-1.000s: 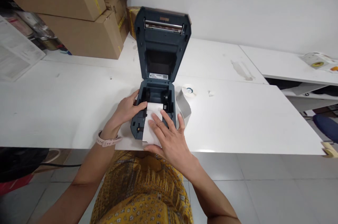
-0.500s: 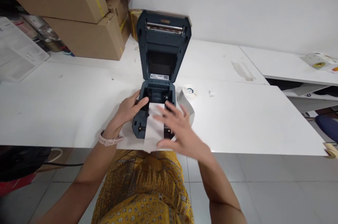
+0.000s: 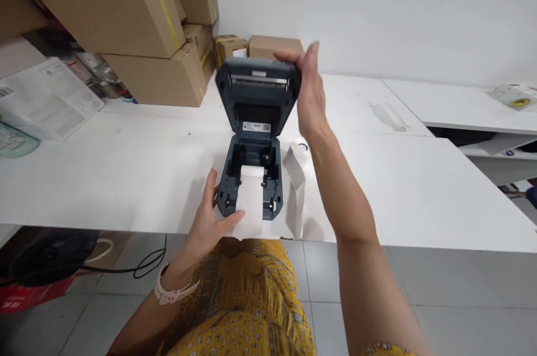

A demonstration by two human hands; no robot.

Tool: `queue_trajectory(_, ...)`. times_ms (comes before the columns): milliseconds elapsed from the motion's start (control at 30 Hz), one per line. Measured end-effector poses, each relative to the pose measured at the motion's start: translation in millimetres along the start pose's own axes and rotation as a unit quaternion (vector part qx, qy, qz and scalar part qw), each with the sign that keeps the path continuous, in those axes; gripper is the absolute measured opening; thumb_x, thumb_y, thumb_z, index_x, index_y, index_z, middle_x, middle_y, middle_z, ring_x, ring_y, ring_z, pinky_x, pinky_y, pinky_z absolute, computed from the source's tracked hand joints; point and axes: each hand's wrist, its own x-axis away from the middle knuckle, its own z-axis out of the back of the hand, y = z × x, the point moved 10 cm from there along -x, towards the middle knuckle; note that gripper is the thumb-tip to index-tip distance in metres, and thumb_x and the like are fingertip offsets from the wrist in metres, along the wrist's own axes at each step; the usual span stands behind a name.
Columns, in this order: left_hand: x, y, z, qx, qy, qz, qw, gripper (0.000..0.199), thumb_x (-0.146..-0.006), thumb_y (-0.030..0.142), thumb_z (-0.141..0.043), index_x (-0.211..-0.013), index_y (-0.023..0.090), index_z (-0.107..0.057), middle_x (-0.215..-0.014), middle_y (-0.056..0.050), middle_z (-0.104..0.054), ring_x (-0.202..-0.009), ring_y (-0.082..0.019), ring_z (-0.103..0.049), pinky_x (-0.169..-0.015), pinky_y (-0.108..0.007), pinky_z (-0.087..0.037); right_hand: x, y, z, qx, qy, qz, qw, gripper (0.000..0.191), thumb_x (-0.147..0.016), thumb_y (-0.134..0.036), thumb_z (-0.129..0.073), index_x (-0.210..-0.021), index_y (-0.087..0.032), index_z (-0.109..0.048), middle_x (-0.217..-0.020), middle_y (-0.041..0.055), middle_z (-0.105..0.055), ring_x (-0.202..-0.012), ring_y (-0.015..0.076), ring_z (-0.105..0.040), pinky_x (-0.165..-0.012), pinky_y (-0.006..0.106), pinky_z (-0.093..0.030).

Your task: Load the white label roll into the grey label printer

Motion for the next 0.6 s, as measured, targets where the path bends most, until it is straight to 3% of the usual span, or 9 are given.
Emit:
queue_trajectory(67,6,-11,-0.4,0.036,-0.002,0.023,0.999,0.113,-0.087,0.051,-0.078,-0.169,0.038,-0.001,-0.175,-0.016,-0.023,-0.16,-0.038,-0.031,-0.126,-0.059,-0.035,53,-19,10,-0.039,0.005,-0.006,0.999,0.079,-0.111,-0.057,-0.007,-0.126,-0.014,-0.071,-0.126,0.0114,-0.076,-0.12,0.0202,-0.072,-0.106,0.041,-0.058)
queue_trajectory(167,14,-18,-3.0,0.075,-0.01,0.024,0.997,0.122,-0.083,0.056,-0.081,-0.168,0.039,0.004,-0.177,-0.016,-0.02,-0.16,-0.038,-0.03,-0.127,-0.059,-0.034,132,-58,2,0.025,-0.08,0.079,0.993,0.05,-0.112,-0.046,-0.03,-0.128,-0.024,-0.071,-0.134,0.0083,-0.073,-0.133,0.0248,-0.063,-0.116,0.049,-0.05)
queue_trajectory(267,15,-16,-2.1,0.108,-0.015,0.009,0.994,0.113,-0.089,0.063,-0.072,-0.168,0.041,0.005,-0.178,-0.013,-0.017,-0.161,-0.036,-0.03,-0.127,-0.059,-0.035,189,-65,-17,0.107,-0.164,0.094,0.976,0.042,-0.109,-0.029,-0.037,-0.14,-0.028,-0.065,-0.147,0.0062,-0.067,-0.147,0.0247,-0.054,-0.124,0.054,-0.041)
queue_trajectory(333,10,-9,2.5,0.13,-0.004,-0.005,0.992,0.097,-0.095,0.067,-0.059,-0.168,0.042,-0.001,-0.179,-0.009,-0.013,-0.164,-0.034,-0.022,-0.128,-0.055,-0.035,208,-60,-21,0.12,-0.167,0.067,0.976,0.043,-0.108,-0.023,-0.039,-0.143,-0.03,-0.062,-0.147,0.0042,-0.067,-0.149,0.0236,-0.051,-0.127,0.056,-0.037)
queue_trajectory(433,-5,-1,4.3,0.157,0.003,0.006,0.988,0.085,-0.1,0.069,-0.049,-0.169,0.04,-0.009,-0.179,-0.007,-0.017,-0.164,-0.032,-0.021,-0.128,-0.052,-0.036,218,-45,-15,0.084,-0.107,-0.032,0.99,0.047,-0.107,-0.025,-0.045,-0.152,-0.033,-0.052,-0.151,0.0046,-0.064,-0.153,0.0241,-0.047,-0.126,0.056,-0.039)
queue_trajectory(533,-17,0,-3.4,0.161,-0.017,0.05,0.986,0.086,-0.099,0.064,-0.055,-0.169,0.037,-0.012,-0.177,-0.008,-0.025,-0.161,-0.033,-0.03,-0.126,-0.05,-0.041,227,-21,-10,0.053,-0.039,-0.157,0.985,0.067,-0.104,-0.036,-0.049,-0.166,-0.031,-0.025,-0.17,0.011,-0.039,-0.159,0.0296,-0.037,-0.122,0.059,-0.044)
queue_trajectory(600,-20,1,-6.0,0.143,-0.025,0.06,0.988,0.091,-0.097,0.063,-0.059,-0.169,0.037,-0.01,-0.175,-0.008,-0.028,-0.159,-0.034,-0.034,-0.125,-0.049,-0.043,235,-8,-15,0.036,-0.031,-0.203,0.978,0.076,-0.104,-0.04,-0.046,-0.17,-0.029,-0.009,-0.175,0.0145,-0.026,-0.16,0.0326,-0.034,-0.119,0.061,-0.046)
